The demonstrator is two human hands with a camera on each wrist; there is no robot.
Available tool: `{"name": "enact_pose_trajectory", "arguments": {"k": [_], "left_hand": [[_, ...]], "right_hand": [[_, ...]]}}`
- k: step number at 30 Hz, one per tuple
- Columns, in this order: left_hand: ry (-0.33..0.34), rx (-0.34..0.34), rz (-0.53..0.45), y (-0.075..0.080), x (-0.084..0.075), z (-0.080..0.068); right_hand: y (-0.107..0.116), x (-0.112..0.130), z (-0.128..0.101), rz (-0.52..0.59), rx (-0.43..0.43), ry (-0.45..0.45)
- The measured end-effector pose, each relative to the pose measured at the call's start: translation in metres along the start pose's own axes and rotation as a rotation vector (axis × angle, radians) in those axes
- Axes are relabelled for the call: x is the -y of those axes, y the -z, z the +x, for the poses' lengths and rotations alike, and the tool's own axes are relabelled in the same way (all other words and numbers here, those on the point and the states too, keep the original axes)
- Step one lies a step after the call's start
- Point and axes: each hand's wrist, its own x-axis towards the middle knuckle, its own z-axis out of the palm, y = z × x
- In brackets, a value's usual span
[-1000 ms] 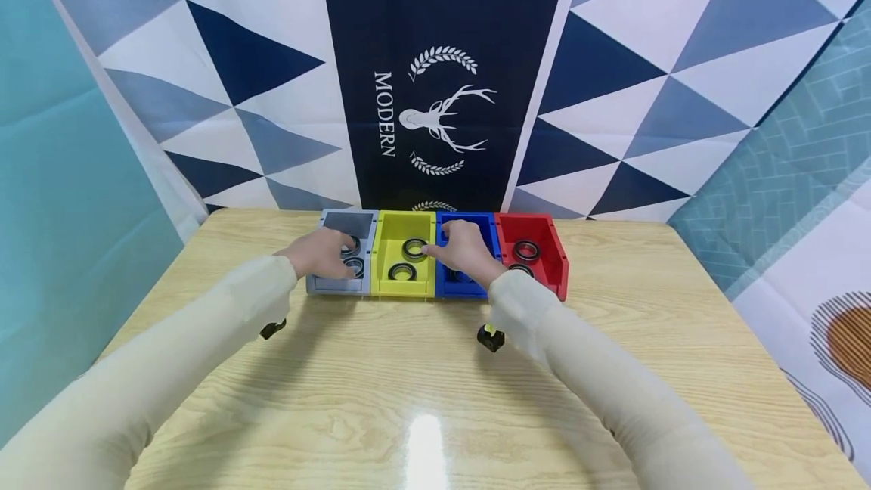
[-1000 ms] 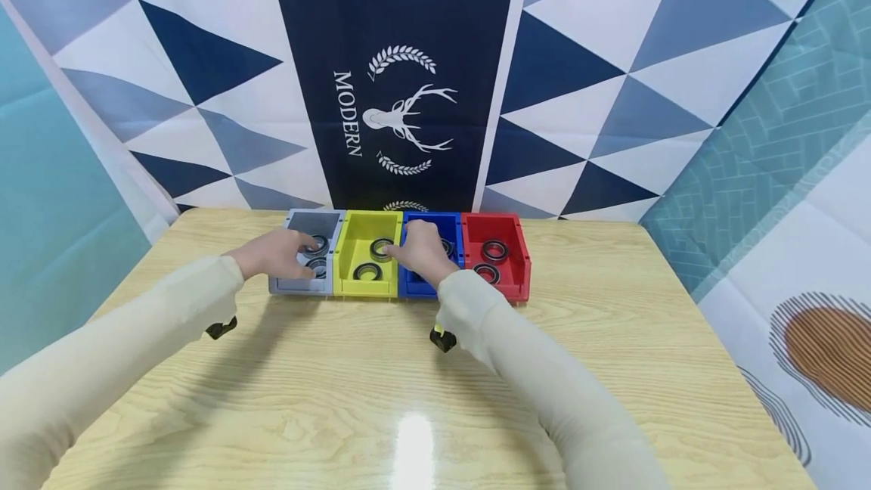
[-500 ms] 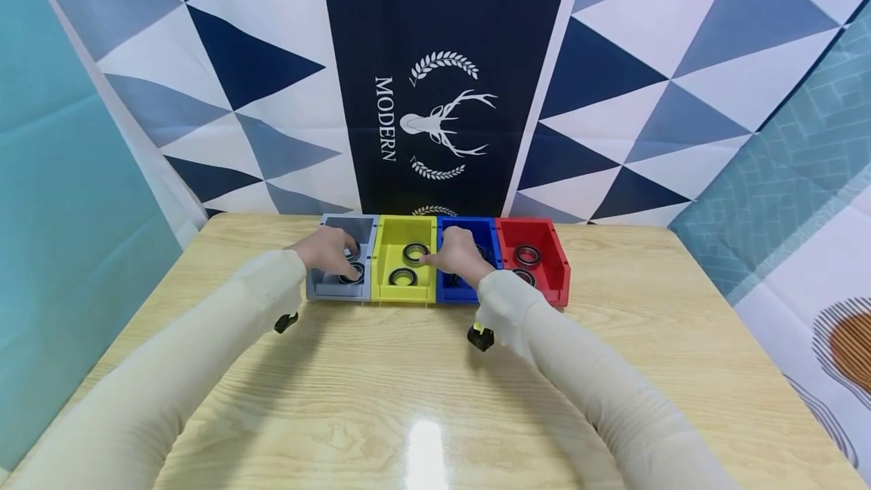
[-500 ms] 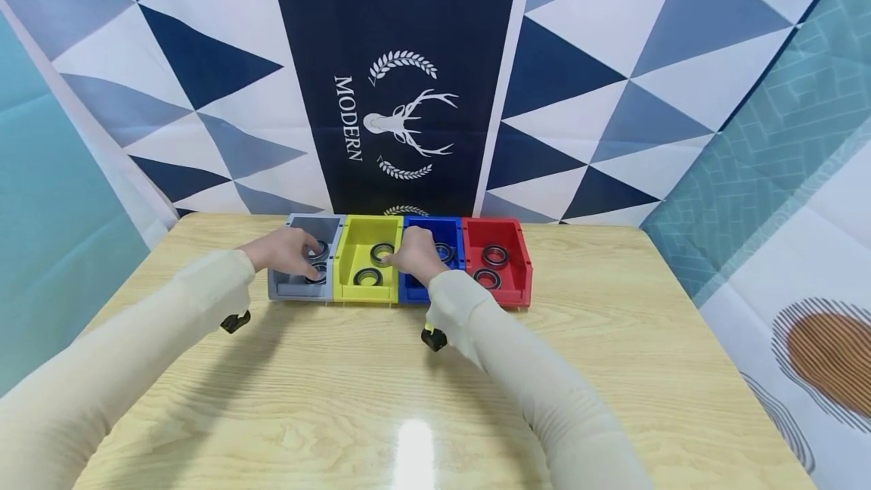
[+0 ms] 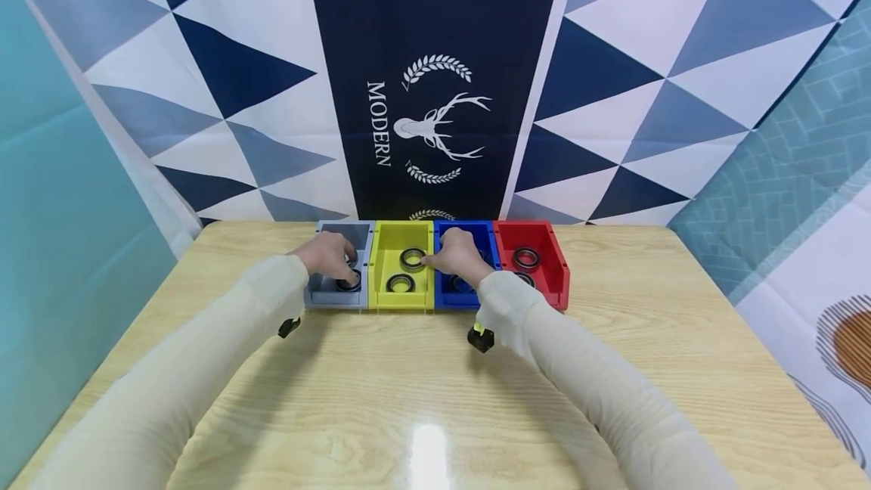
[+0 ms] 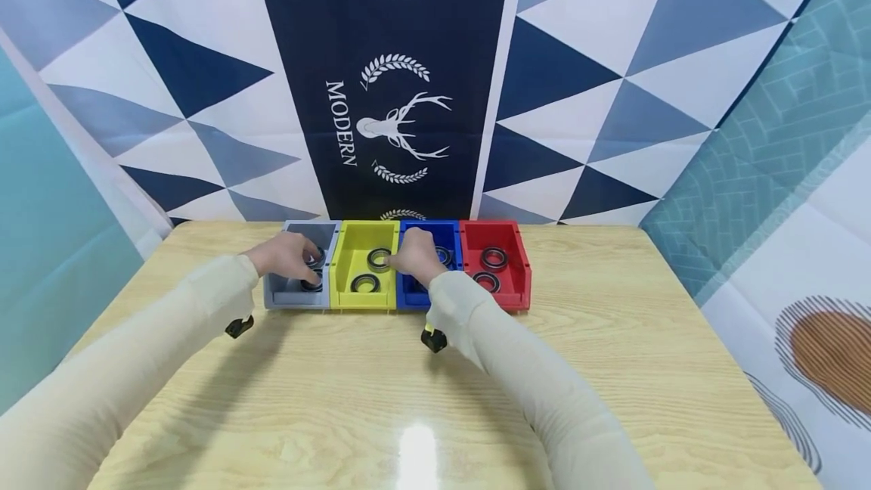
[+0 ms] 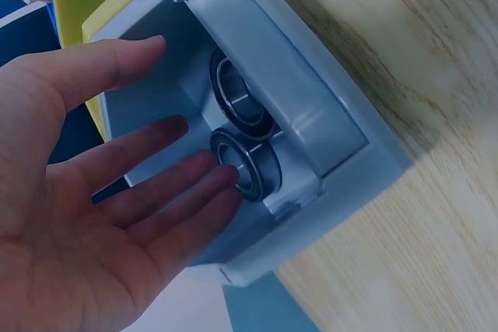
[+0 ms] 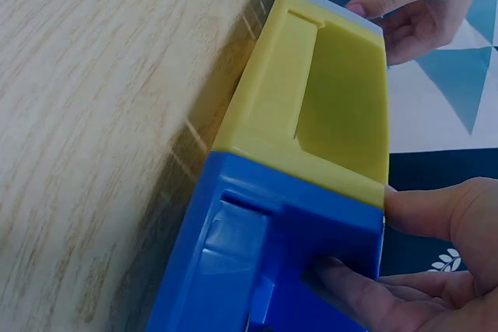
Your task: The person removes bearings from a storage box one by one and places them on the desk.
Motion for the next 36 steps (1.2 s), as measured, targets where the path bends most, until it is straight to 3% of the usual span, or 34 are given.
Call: {"name": "enact_pose_trajectory", "arguments": {"k": [12,23,36], "left_hand": [[0.023,0.004,-0.027,-0.017,-0.004,0.009],[0.065,-0.116,-0.096,-0.031,-0.008,0.009],[0.038,-0.225,-0.136,-0.047,-0.006,0.011]], "right_hand": [[-0.006,-0.004,-0.007,0.028,-0.020,0.015],[-0.006,-0.008,-0.007,0.036,-0.028,0.018],[-0.008,-0.009,-0.009,0.042,-0.047,0.040]]}}
